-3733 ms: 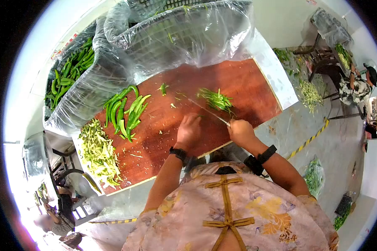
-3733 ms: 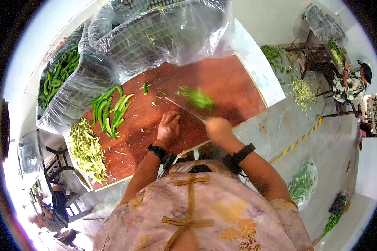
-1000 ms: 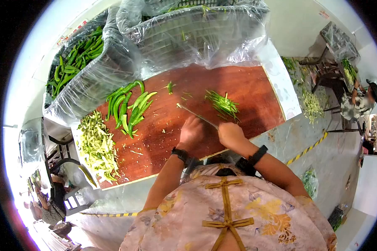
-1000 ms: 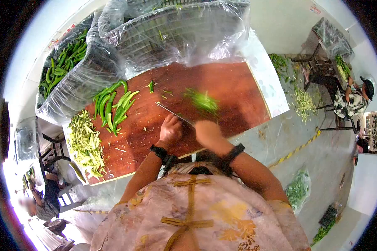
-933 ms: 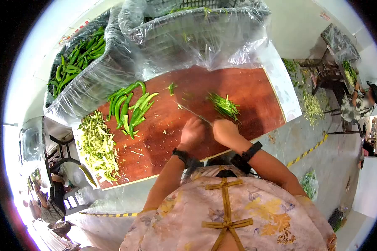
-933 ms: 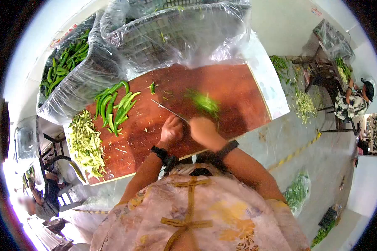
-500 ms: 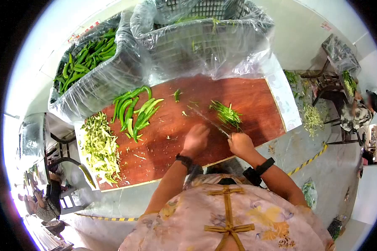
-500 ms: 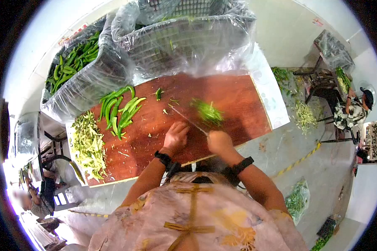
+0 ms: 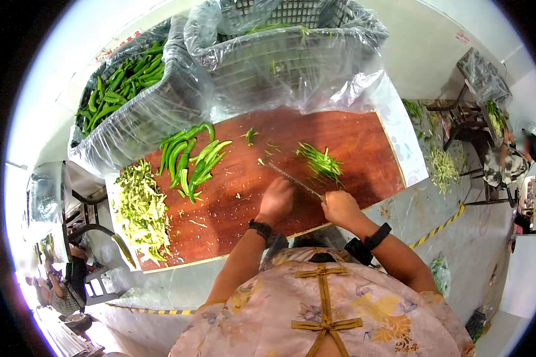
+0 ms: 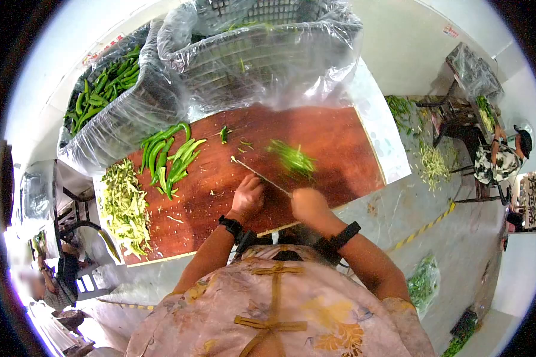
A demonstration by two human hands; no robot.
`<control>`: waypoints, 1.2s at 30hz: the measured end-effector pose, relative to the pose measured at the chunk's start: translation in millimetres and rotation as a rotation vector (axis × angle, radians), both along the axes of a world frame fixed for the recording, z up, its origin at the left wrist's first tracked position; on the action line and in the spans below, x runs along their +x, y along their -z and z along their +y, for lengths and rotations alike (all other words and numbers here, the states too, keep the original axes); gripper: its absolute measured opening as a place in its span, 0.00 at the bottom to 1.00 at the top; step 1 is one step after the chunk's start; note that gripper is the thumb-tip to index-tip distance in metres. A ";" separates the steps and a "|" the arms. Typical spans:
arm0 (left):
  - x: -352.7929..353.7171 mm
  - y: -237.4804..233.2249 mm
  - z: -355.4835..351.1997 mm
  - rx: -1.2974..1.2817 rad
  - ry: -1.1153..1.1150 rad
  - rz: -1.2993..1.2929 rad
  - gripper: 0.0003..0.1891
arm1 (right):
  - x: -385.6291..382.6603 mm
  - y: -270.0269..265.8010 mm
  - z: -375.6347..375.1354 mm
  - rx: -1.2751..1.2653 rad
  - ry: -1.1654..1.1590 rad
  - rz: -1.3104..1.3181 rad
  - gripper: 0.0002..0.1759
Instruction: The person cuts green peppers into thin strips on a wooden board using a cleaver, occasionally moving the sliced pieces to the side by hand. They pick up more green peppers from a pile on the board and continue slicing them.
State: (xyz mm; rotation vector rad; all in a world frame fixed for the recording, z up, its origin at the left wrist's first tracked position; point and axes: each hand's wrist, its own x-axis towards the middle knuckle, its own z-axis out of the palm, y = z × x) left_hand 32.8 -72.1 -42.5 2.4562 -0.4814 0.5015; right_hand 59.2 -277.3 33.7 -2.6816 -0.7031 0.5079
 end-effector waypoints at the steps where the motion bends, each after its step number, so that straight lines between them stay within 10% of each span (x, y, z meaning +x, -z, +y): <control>1: 1.3 1.7 -0.3 -0.002 -0.004 0.002 0.08 | 2.7 0.5 0.5 -0.018 -0.024 0.023 0.13; 13: 6.6 -9.1 -1.8 -0.101 0.036 -0.215 0.07 | 37.9 18.2 62.5 0.091 0.021 -0.010 0.15; 36: 13.7 -15.2 3.6 -0.350 -0.156 0.119 0.16 | 4.4 29.9 -100.6 -0.139 -0.086 -0.360 0.08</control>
